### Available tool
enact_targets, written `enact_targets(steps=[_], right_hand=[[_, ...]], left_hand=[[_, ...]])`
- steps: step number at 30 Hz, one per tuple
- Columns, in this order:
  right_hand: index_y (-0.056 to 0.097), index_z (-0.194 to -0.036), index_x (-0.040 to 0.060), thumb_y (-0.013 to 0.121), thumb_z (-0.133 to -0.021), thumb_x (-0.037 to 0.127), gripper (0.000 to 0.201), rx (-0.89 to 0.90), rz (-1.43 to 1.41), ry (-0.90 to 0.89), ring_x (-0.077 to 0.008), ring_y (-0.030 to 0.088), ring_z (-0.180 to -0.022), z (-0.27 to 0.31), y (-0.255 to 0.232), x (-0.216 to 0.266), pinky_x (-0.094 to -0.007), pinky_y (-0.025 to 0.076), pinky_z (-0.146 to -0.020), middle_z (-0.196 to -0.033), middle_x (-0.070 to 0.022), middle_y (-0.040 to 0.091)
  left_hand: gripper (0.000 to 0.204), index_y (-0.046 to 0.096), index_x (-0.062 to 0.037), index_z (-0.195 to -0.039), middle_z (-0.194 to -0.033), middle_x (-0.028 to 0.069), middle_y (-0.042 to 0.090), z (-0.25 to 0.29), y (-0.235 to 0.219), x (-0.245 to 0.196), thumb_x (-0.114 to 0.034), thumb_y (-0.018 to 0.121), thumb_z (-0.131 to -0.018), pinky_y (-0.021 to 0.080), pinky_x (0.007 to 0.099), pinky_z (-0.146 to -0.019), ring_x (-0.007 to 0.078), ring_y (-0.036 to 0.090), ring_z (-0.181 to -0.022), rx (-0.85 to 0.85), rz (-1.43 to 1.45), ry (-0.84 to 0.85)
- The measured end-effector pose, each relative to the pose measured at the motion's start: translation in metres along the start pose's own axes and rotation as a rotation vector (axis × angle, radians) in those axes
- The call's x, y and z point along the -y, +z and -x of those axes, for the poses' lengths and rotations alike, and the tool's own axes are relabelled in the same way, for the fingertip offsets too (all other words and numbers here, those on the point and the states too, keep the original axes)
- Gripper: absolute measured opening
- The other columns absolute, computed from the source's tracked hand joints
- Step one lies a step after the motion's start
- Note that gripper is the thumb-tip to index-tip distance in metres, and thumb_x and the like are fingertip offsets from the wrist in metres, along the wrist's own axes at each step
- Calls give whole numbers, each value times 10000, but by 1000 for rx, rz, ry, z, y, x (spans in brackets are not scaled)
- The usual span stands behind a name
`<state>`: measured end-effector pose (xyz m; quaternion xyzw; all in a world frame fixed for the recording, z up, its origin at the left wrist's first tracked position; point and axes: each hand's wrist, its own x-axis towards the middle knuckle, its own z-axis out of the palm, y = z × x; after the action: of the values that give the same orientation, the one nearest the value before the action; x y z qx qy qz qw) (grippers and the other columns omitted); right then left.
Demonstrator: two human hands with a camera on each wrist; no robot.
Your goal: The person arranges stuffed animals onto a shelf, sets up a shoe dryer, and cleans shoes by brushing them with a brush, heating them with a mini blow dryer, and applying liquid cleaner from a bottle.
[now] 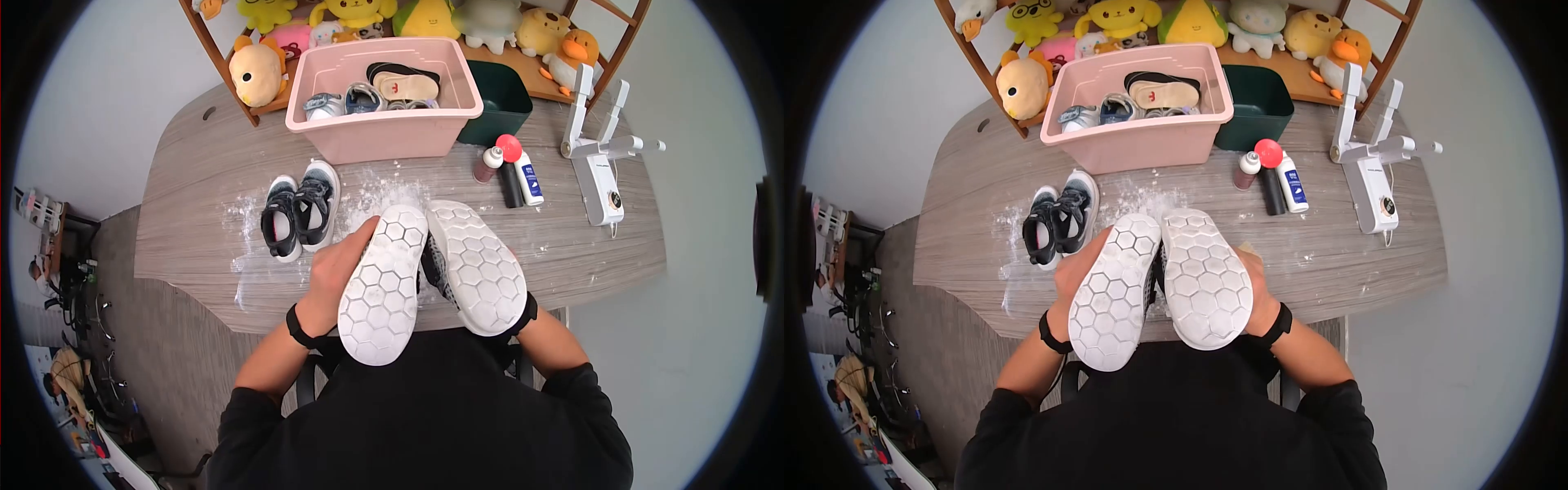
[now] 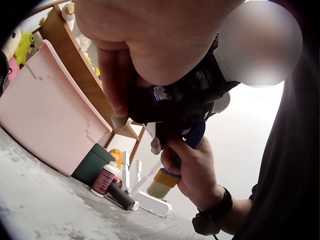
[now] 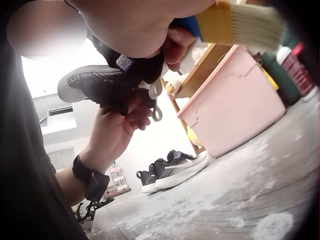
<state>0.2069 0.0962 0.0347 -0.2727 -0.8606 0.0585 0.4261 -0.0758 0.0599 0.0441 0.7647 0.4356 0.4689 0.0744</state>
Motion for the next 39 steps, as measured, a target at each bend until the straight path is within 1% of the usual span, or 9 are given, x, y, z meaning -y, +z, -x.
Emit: enact_targets(steps=[4,9,12,17,19,21,24,29,39], right_hand=[[659,-1215,-45,809,-806,43,444,98,50,329,-403,748,-800,2,12,-3,-440,598,-673,-901,-212,741],[694,-1149,25,738,-832,-23,324,-114,20,-12,-467,708,-784,-3,10,1,-495,581,-695,-914,-223,721],[498,-1205,47,753,-873,33,419,219,19,463,-470,689,-753,-1,8,-5,-534,535,-635,-848,-229,697],[539,-1157,21,686,-945,29,258,214,-201,708,-395,674,-647,8,16,-17,-460,516,-592,-728,-196,669],[574,-1134,12,673,-968,40,195,181,-281,780,-314,673,-602,6,16,-21,-416,504,-579,-702,-163,655],[602,-1080,-6,663,-1004,67,122,240,-393,999,-167,637,-588,2,13,-29,-344,490,-560,-683,-78,635],[634,-1039,-33,655,-991,102,145,166,-392,1016,-177,685,-586,-2,20,-42,-363,514,-565,-645,-97,657],[660,-1057,-68,707,-998,225,303,285,-236,999,-302,730,-642,-14,26,-69,-429,544,-628,-713,-179,707],[684,-1086,-47,731,-1000,220,284,247,-131,947,-209,758,-656,-18,23,-69,-374,565,-649,-683,-129,725]], left_hand=[[600,631,67,-1419,-1083,234,781,3,-1,8,-85,805,-866,623,371,-720,334,788,-814,76,21,-70],[578,659,31,-1403,-1121,253,778,6,3,3,-92,808,-858,624,357,-741,354,804,-891,61,182,-155],[384,708,45,-1155,-880,279,736,-5,6,14,-96,771,-804,608,463,-728,442,748,-817,313,-38,-272],[201,682,79,-945,-748,316,666,1,16,33,-42,665,-784,568,581,-743,531,678,-787,499,-34,-534],[171,690,81,-885,-707,267,697,-7,14,35,-80,671,-831,588,521,-663,445,716,-665,511,2,-539],[246,718,58,-851,-658,169,724,-19,12,34,-178,692,-916,580,418,-562,279,719,-543,638,249,-877],[386,732,37,-810,-625,84,720,-23,17,51,-305,706,-986,558,331,-519,150,693,-502,673,300,-923],[460,718,49,-809,-642,86,713,-33,27,66,-365,769,-1003,522,305,-484,139,672,-507,681,162,-952],[321,628,103,-979,-774,167,751,-38,33,61,-200,671,-1076,616,326,-551,217,773,-638,549,264,-891]])
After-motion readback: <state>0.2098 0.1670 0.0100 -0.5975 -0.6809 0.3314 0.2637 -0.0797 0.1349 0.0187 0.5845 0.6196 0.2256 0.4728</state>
